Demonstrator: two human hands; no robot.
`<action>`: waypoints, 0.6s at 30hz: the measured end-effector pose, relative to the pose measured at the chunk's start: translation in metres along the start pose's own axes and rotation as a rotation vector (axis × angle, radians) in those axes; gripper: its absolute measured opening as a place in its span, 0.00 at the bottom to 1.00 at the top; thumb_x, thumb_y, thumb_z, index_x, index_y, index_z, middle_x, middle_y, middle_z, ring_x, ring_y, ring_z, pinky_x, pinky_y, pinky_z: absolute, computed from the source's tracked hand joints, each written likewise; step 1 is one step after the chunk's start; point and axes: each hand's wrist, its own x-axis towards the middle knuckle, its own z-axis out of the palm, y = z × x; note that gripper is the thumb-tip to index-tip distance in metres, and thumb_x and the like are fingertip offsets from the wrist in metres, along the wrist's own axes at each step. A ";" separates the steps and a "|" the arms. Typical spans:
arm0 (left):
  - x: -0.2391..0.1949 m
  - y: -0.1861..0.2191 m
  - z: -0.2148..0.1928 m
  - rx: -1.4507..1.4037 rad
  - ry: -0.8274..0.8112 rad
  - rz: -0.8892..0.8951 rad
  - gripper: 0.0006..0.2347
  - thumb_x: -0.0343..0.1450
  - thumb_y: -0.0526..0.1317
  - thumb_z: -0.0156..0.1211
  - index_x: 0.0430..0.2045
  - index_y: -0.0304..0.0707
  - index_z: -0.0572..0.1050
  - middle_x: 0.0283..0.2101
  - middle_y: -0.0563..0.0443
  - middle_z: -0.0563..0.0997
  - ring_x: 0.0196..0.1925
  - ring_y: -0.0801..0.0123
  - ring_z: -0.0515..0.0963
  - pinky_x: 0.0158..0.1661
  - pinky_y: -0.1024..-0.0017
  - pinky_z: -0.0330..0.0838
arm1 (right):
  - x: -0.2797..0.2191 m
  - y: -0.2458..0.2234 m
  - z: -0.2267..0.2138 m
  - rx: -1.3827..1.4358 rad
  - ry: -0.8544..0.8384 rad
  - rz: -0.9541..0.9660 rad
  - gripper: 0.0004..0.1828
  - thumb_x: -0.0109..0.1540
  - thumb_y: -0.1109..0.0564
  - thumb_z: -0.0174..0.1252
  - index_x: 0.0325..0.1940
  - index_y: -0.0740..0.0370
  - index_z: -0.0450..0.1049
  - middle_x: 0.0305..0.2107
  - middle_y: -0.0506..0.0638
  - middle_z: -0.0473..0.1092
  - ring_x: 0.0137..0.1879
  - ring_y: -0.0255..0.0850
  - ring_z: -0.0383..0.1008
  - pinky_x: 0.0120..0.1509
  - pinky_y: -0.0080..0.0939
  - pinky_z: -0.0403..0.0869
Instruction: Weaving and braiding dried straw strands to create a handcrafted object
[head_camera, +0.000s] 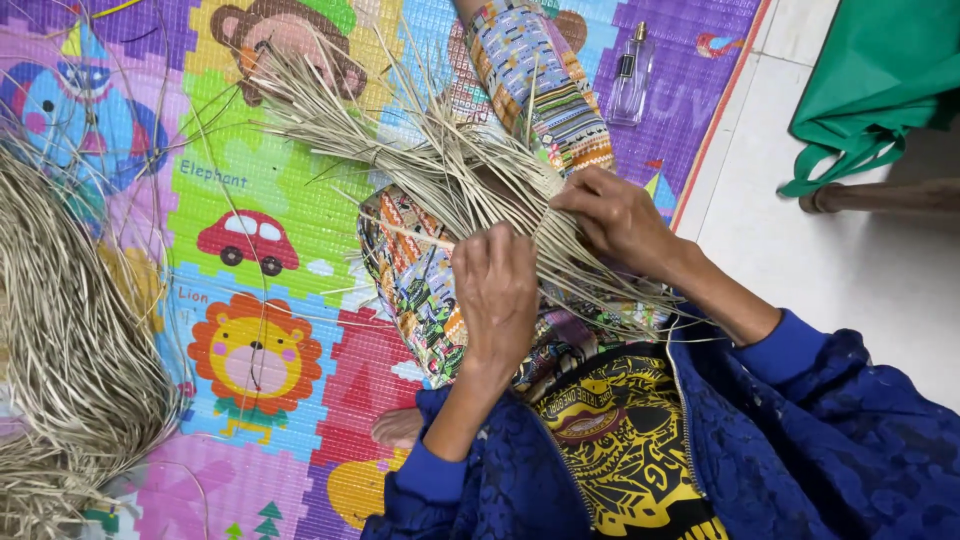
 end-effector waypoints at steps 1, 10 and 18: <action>-0.003 -0.002 -0.014 0.002 0.000 -0.001 0.02 0.68 0.33 0.67 0.28 0.41 0.79 0.40 0.53 0.70 0.48 0.61 0.72 0.52 0.62 0.69 | -0.001 -0.002 0.000 0.002 0.000 -0.001 0.06 0.63 0.68 0.59 0.42 0.65 0.80 0.38 0.61 0.73 0.42 0.56 0.77 0.42 0.50 0.77; -0.043 -0.032 -0.044 -0.666 -0.197 -0.383 0.04 0.75 0.38 0.54 0.34 0.37 0.73 0.33 0.48 0.69 0.38 0.51 0.76 0.35 0.59 0.71 | -0.016 0.008 0.013 -0.282 0.046 -0.143 0.08 0.71 0.57 0.54 0.44 0.58 0.78 0.46 0.53 0.73 0.48 0.49 0.78 0.48 0.43 0.77; -0.047 -0.031 -0.026 -0.933 -0.187 -0.449 0.09 0.76 0.30 0.49 0.49 0.25 0.71 0.32 0.46 0.69 0.32 0.63 0.70 0.33 0.66 0.70 | -0.003 -0.027 -0.014 -0.194 -0.044 -0.045 0.08 0.65 0.67 0.57 0.45 0.62 0.79 0.46 0.57 0.72 0.51 0.54 0.77 0.49 0.50 0.77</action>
